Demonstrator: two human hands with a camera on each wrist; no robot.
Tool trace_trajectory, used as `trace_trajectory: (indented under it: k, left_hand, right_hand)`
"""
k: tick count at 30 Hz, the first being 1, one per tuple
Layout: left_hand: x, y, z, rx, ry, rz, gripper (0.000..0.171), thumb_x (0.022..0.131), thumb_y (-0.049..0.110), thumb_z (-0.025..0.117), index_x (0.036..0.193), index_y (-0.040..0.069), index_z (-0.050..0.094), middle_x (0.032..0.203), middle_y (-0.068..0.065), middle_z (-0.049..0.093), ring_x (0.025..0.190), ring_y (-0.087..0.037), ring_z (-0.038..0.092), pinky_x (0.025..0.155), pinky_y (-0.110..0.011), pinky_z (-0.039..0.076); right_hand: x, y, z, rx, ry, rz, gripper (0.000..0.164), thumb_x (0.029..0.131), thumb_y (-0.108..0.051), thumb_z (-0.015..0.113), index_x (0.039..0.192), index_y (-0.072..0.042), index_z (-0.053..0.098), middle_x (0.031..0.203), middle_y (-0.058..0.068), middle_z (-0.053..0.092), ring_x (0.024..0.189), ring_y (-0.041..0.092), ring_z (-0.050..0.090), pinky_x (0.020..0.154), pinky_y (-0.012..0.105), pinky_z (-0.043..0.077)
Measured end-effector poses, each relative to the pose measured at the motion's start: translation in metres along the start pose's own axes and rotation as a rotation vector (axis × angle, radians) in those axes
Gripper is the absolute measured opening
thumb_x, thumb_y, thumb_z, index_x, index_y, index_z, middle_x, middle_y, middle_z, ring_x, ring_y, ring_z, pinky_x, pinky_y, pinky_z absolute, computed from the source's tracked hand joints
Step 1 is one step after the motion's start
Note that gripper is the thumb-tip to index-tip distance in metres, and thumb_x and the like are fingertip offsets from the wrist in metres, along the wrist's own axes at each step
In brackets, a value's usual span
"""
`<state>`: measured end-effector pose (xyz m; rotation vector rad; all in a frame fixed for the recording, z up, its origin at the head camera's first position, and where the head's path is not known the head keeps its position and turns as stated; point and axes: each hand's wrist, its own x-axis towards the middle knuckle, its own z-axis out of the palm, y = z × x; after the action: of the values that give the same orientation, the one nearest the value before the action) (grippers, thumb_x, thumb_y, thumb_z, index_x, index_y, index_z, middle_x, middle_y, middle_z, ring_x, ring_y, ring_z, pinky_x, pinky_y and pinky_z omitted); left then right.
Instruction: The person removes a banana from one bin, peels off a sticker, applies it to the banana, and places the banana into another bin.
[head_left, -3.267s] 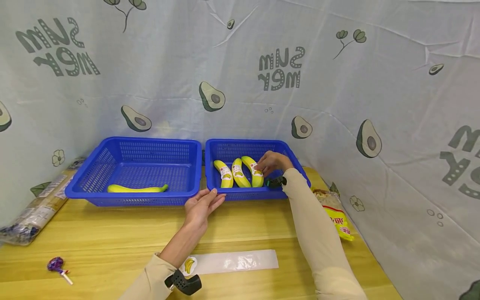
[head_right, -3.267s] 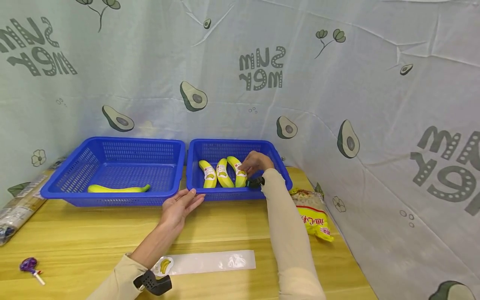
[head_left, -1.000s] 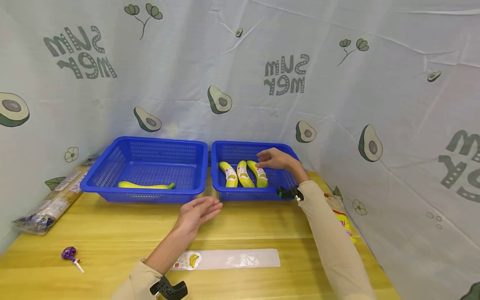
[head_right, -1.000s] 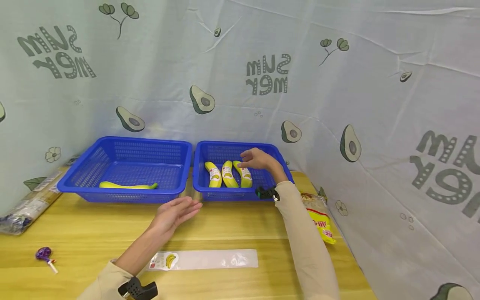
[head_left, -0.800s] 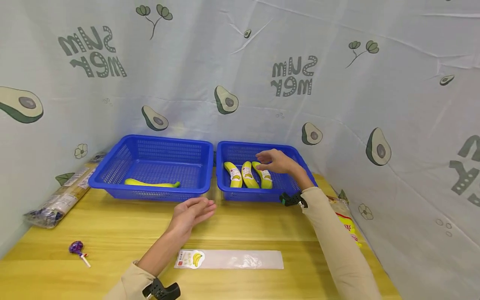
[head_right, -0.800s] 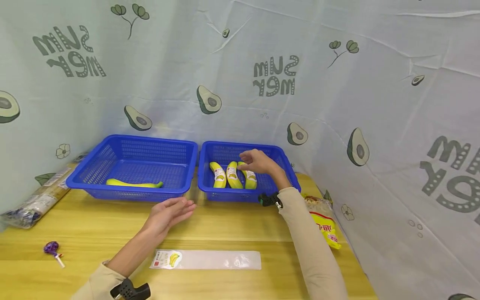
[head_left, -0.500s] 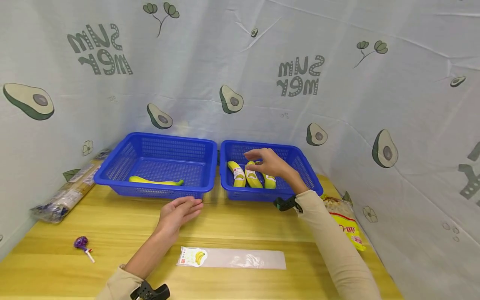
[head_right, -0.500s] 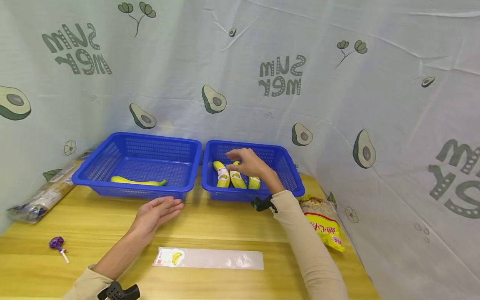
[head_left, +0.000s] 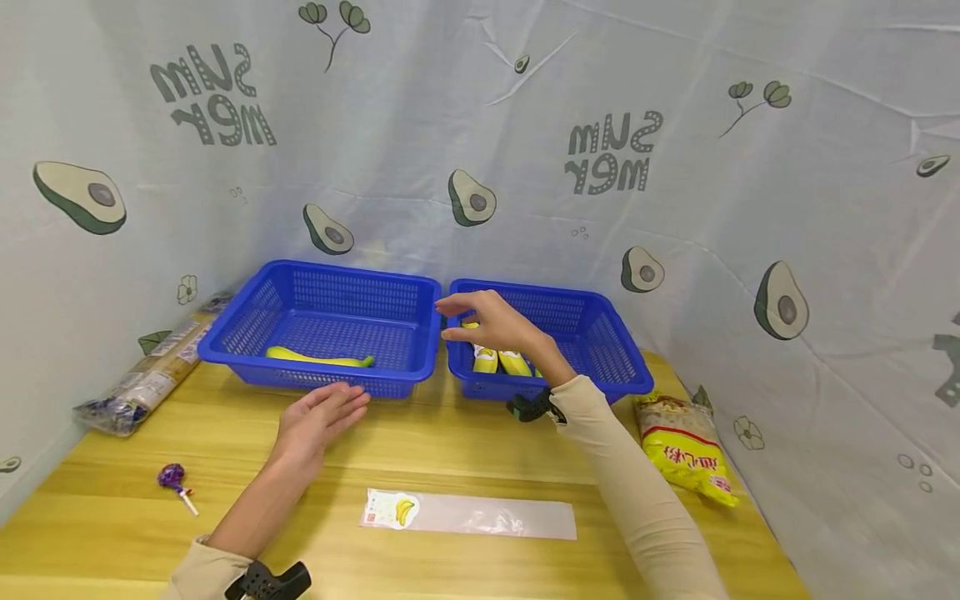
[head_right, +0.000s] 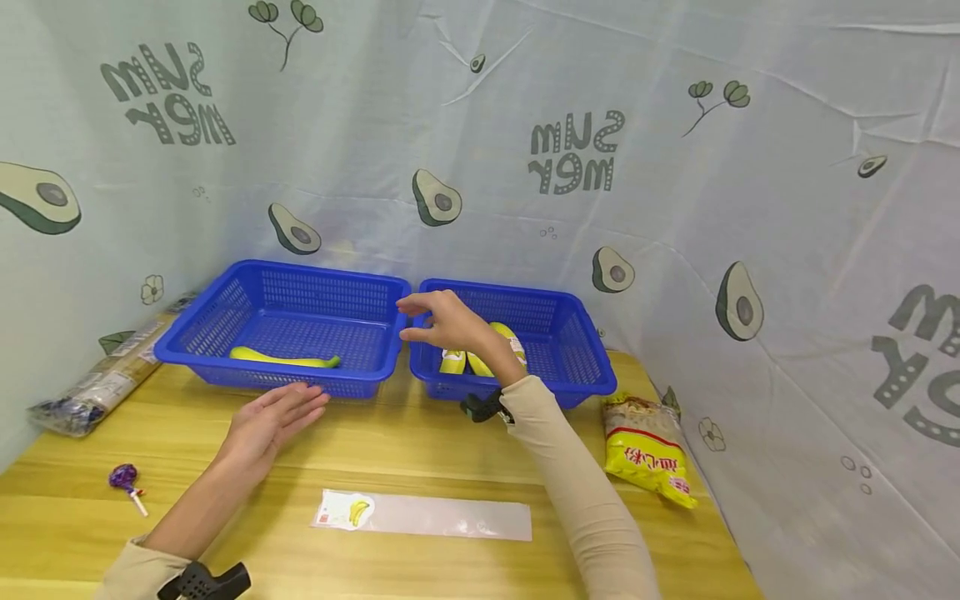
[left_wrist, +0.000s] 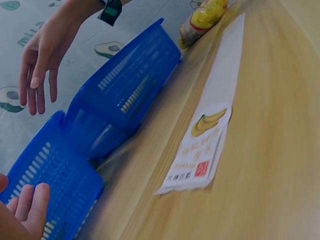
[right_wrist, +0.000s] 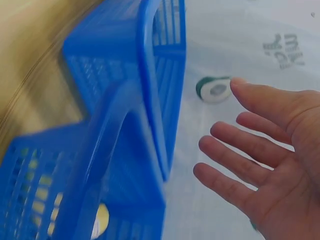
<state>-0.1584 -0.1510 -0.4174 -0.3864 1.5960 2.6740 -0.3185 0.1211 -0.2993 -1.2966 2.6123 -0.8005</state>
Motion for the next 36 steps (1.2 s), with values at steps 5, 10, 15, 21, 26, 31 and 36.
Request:
trace_trajectory:
  k: [5, 10, 15, 21, 26, 31, 36]
  left_hand:
    - [-0.001, 0.015, -0.019, -0.063, 0.042, -0.015, 0.039, 0.111, 0.011, 0.061, 0.146, -0.001, 0.048, 0.109, 0.000, 0.081, 0.107, -0.014, 0.078, 0.106, -0.033, 0.057]
    - [0.000, 0.028, -0.036, -0.134, 0.080, -0.014, 0.026, 0.110, 0.008, 0.061, 0.135, 0.003, 0.053, 0.103, 0.000, 0.081, 0.103, -0.014, 0.079, 0.105, -0.033, 0.058]
    - [0.002, 0.038, -0.051, -0.234, 0.107, -0.024, 0.014, 0.109, 0.005, 0.062, 0.123, 0.007, 0.061, 0.102, -0.003, 0.081, 0.101, -0.016, 0.080, 0.104, -0.033, 0.058]
    - [0.003, 0.049, -0.068, -0.325, 0.156, -0.033, 0.013, 0.107, 0.002, 0.064, 0.117, 0.010, 0.066, 0.100, -0.005, 0.081, 0.099, -0.018, 0.080, 0.104, -0.035, 0.058]
    - [0.004, 0.054, -0.079, -0.336, 0.166, -0.005, 0.019, 0.107, 0.001, 0.062, 0.124, 0.010, 0.062, 0.099, -0.005, 0.081, 0.098, -0.018, 0.080, 0.102, -0.034, 0.060]
    - [0.008, 0.059, -0.087, -0.386, 0.196, 0.025, 0.011, 0.106, 0.000, 0.063, 0.114, 0.008, 0.067, 0.094, -0.008, 0.080, 0.094, -0.020, 0.081, 0.097, -0.035, 0.062]
    - [0.013, 0.065, -0.091, -0.382, 0.227, 0.052, 0.007, 0.106, 0.004, 0.067, 0.103, 0.007, 0.072, 0.091, -0.007, 0.080, 0.089, -0.019, 0.081, 0.091, -0.036, 0.065]
  right_hand:
    - [0.023, -0.011, 0.009, -0.019, -0.050, -0.021, 0.056, 0.104, -0.019, 0.076, 0.153, 0.000, 0.057, 0.149, 0.016, 0.065, 0.137, 0.029, 0.064, 0.109, 0.040, 0.057]
    - [0.045, -0.016, 0.019, 0.007, -0.097, -0.038, 0.056, 0.104, -0.021, 0.076, 0.153, 0.000, 0.057, 0.145, 0.016, 0.068, 0.134, 0.028, 0.066, 0.107, 0.034, 0.058]
    - [0.063, -0.020, 0.028, 0.034, -0.122, -0.076, 0.047, 0.105, -0.019, 0.075, 0.146, 0.001, 0.063, 0.133, 0.015, 0.074, 0.123, 0.026, 0.072, 0.104, 0.031, 0.058]
    - [0.087, -0.029, 0.044, 0.067, -0.186, -0.125, 0.035, 0.108, -0.017, 0.068, 0.138, 0.001, 0.069, 0.129, 0.014, 0.076, 0.117, 0.024, 0.073, 0.103, 0.029, 0.057]
    - [0.107, -0.044, 0.062, 0.169, -0.311, -0.108, 0.033, 0.114, -0.018, 0.058, 0.138, 0.003, 0.068, 0.124, 0.017, 0.077, 0.116, 0.035, 0.073, 0.099, 0.038, 0.061]
    - [0.123, -0.059, 0.083, 0.207, -0.400, -0.077, 0.040, 0.117, -0.026, 0.050, 0.141, 0.002, 0.067, 0.128, 0.018, 0.075, 0.118, 0.029, 0.073, 0.100, 0.040, 0.061]
    - [0.132, -0.069, 0.102, 0.159, -0.423, -0.095, 0.041, 0.118, -0.032, 0.047, 0.113, -0.003, 0.075, 0.093, 0.005, 0.071, 0.082, 0.009, 0.066, 0.084, 0.024, 0.058]
